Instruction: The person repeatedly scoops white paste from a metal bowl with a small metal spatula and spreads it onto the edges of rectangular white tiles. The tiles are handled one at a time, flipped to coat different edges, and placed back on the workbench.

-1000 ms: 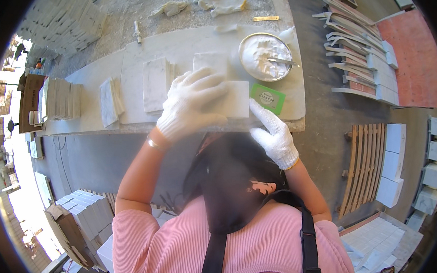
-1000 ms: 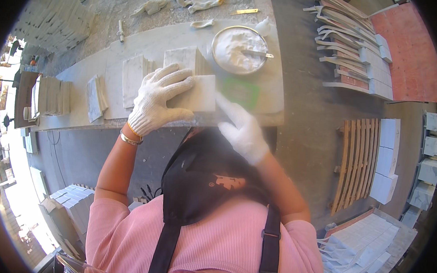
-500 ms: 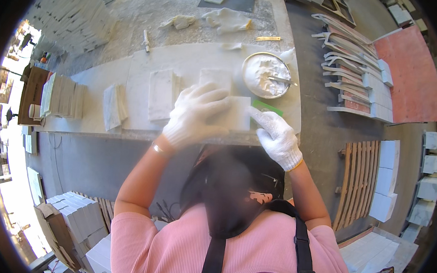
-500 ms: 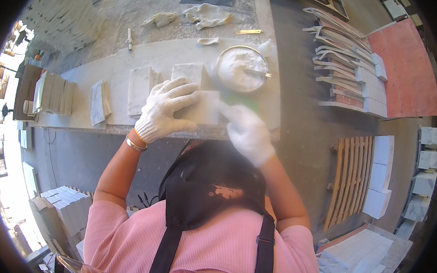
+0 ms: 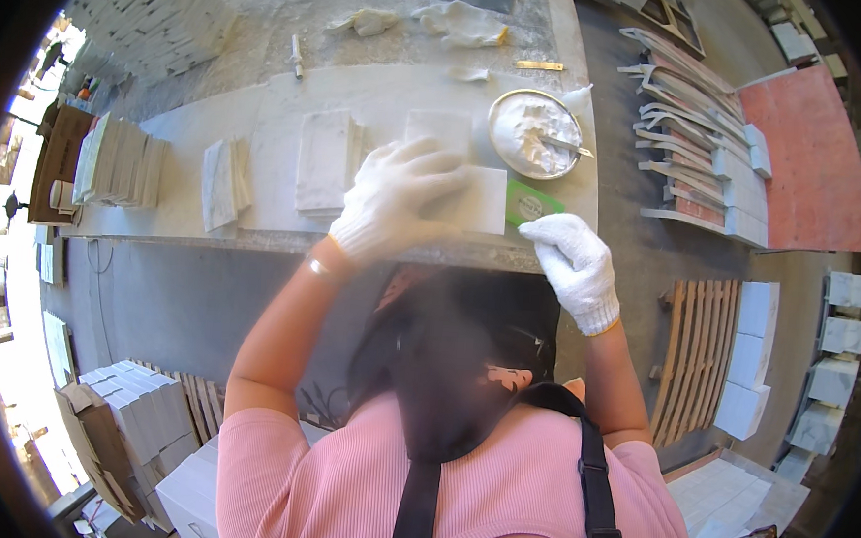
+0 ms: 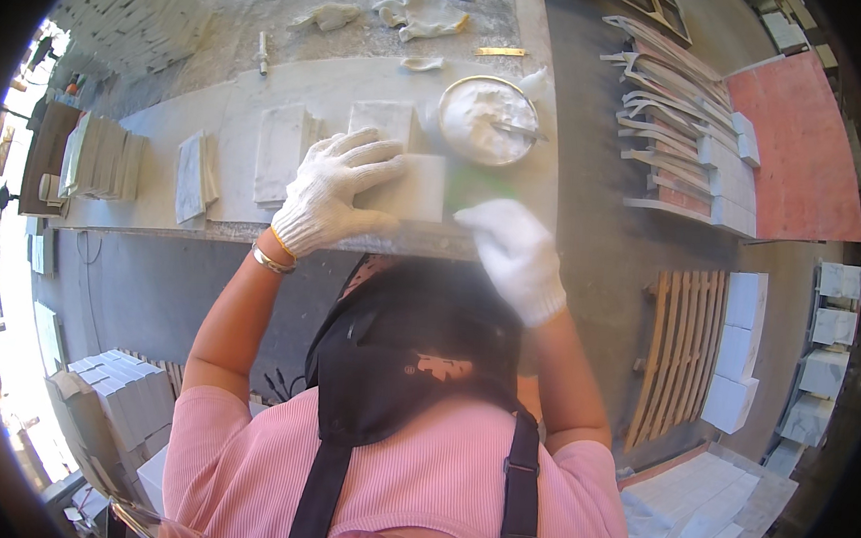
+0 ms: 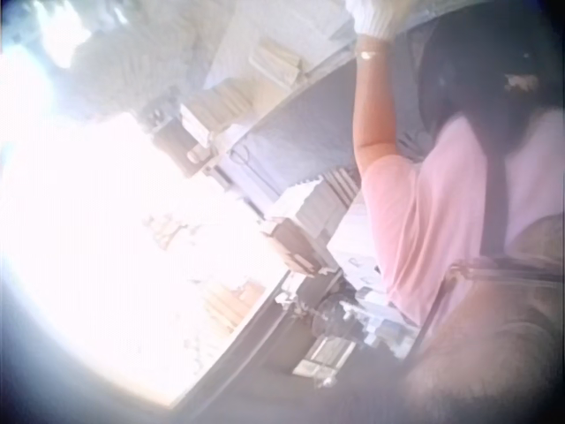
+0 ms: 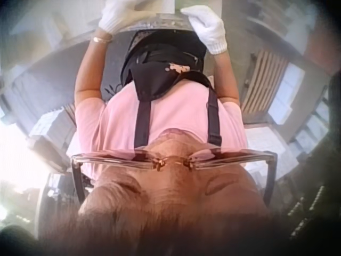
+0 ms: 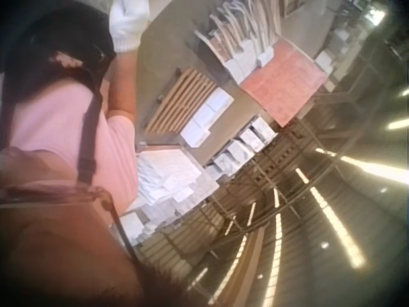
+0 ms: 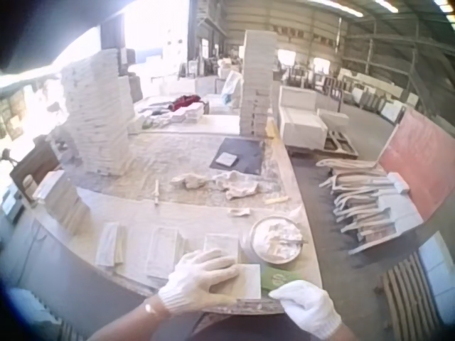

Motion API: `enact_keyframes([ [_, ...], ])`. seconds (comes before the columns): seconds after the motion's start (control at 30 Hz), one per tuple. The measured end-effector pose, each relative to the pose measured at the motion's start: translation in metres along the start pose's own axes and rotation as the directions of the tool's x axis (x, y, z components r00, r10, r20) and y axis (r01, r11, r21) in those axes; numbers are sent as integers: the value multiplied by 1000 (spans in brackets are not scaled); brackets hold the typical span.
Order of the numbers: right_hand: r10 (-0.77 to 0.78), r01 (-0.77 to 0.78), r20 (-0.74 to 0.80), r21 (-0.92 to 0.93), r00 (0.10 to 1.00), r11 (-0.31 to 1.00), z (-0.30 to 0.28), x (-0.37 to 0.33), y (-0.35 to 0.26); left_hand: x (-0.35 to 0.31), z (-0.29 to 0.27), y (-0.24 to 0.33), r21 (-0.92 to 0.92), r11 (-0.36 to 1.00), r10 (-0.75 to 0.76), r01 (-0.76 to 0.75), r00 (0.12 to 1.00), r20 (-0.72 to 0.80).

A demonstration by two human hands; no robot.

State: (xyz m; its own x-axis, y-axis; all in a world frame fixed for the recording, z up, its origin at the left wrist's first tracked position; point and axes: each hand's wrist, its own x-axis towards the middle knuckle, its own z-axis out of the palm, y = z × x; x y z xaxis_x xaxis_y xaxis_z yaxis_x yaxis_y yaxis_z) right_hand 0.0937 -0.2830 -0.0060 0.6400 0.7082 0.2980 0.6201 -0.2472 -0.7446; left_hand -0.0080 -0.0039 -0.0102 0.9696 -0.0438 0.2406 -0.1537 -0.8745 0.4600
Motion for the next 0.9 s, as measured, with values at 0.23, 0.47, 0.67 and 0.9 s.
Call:
enact_keyframes([
  [0.23, -139, 90, -137, -314, 981, 945, -19, 86, 18, 4, -5, 5, 3, 999, 32, -32, 998, -49],
  [0.47, 52, -29, 23, -579, 998, 815, 9, 180, 35, 2, 0, 2, 22, 998, 67, -64, 988, -138],
  [0.67, 315, 39, 315, -760, 895, 649, 68, 258, 64, 3, 2, 0, -23, 998, 51, -55, 988, -149],
  [0.9, 383, 117, 362, -837, 850, 534, 100, 287, 117, 2, 0, 2, -50, 998, -25, 24, 999, -24],
])
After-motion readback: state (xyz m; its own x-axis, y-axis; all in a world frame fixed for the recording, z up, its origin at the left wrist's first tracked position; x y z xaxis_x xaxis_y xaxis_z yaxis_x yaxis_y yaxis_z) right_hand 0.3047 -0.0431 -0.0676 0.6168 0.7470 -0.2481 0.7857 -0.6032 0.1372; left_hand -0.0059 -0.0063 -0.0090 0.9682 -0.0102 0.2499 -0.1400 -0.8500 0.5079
